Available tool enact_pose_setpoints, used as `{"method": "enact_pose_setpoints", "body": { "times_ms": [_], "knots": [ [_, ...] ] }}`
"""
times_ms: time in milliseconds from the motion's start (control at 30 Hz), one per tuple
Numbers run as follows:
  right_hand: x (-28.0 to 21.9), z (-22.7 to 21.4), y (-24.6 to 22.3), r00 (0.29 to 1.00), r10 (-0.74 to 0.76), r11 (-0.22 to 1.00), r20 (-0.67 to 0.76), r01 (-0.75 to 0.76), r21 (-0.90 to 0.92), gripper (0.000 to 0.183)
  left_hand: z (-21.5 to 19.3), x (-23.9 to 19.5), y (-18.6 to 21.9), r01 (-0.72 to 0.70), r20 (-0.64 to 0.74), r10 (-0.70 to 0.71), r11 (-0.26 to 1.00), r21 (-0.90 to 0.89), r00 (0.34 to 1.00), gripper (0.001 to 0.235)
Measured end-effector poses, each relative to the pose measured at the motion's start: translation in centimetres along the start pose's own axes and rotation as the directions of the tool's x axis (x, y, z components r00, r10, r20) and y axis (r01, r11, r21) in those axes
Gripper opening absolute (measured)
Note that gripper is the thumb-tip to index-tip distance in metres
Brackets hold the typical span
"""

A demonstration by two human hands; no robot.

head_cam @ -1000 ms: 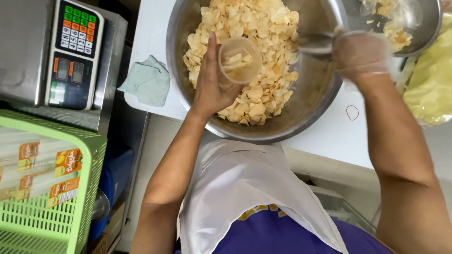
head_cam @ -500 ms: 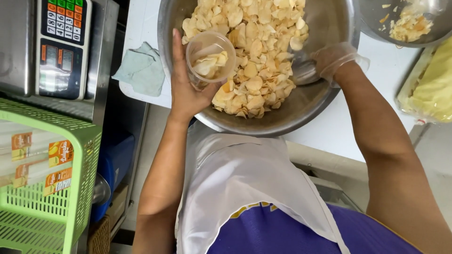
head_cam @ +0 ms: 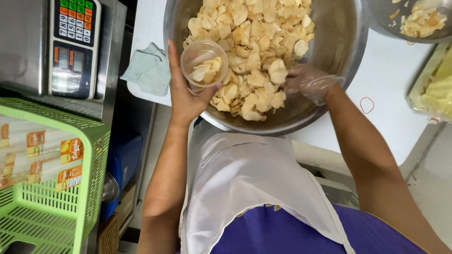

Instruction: The person scoops potato chips from a large metal bowl into small plastic bags using a metal scoop. The filled bags are placed on a digital scale to check weight, then set aside in a green basket. The process is repeated multiple times throughout the clip.

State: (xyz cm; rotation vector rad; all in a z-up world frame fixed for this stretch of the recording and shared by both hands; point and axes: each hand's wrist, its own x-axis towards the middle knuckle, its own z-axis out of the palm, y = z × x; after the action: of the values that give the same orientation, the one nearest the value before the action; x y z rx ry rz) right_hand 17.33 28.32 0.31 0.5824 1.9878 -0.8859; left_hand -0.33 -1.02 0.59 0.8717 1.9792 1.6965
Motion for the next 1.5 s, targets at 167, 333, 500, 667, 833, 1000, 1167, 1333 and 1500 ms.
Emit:
{"method": "enact_pose_setpoints", "body": {
  "times_ms": [167, 333, 500, 667, 833, 1000, 1167, 1333, 1500],
  "knots": [
    [-6.0, -4.4, -2.0, 0.971, 0.091, 0.838, -0.222, 0.046, 0.544, 0.025, -0.2, 1.2, -0.4, -0.064, 0.04, 0.063, 0.997, 0.04, 0.997, 0.121],
    [-12.2, -8.3, -6.0, 0.882, -0.009, 0.976, -0.47, 0.111, 0.189, 0.049, 1.7, 3.1, -1.8, -0.193, 0.163, 0.169, 0.971, 0.144, 0.972, 0.126],
    [-14.6, -8.2, -9.7, 0.828, -0.269, 0.724, -0.492, -0.164, -0.67, 0.04, 5.4, 4.8, -1.2, -0.403, 0.281, 0.329, 0.874, 0.27, 0.902, 0.137],
    [-15.7, -7.0, -10.5, 0.686, -0.568, -0.143, -0.455, -0.627, -0.766, 0.066, 6.1, 5.7, -0.7, -0.303, 0.18, 0.304, 0.952, -0.03, 0.936, 0.125],
    [-18.5, -5.3, -12.6, 0.598, -0.647, -0.207, -0.473, -0.735, -0.646, 0.024, 6.2, 5.0, -0.8, -0.287, 0.177, 0.282, 0.958, -0.001, 0.943, 0.133],
    [-19.1, -6.0, -9.9, 0.528, -0.685, -0.088, -0.501, -0.744, -0.663, 0.031, 5.7, 5.4, -0.1, -0.27, 0.126, 0.284, 0.955, -0.122, 0.95, 0.122],
    [-14.5, -7.2, -1.6, 0.539, -0.406, 0.55, -0.738, -0.5, -0.669, 0.032, 4.1, 4.2, -0.8, -0.225, 0.042, 0.227, 0.973, -0.048, 0.973, 0.126],
    [-3.0, -4.9, 3.7, 0.742, 0.106, 0.775, -0.662, -0.478, -0.412, 0.031, 2.4, 2.7, -0.3, -0.274, 0.059, 0.275, 0.962, -0.021, 0.96, 0.124],
    [1.0, -3.1, 4.2, 0.763, 0.38, 0.715, -0.524, -0.601, -0.356, 0.04, 1.3, 1.0, 0.1, -0.154, -0.003, 0.154, 0.988, 0.035, 0.988, 0.128]
  ]
}}
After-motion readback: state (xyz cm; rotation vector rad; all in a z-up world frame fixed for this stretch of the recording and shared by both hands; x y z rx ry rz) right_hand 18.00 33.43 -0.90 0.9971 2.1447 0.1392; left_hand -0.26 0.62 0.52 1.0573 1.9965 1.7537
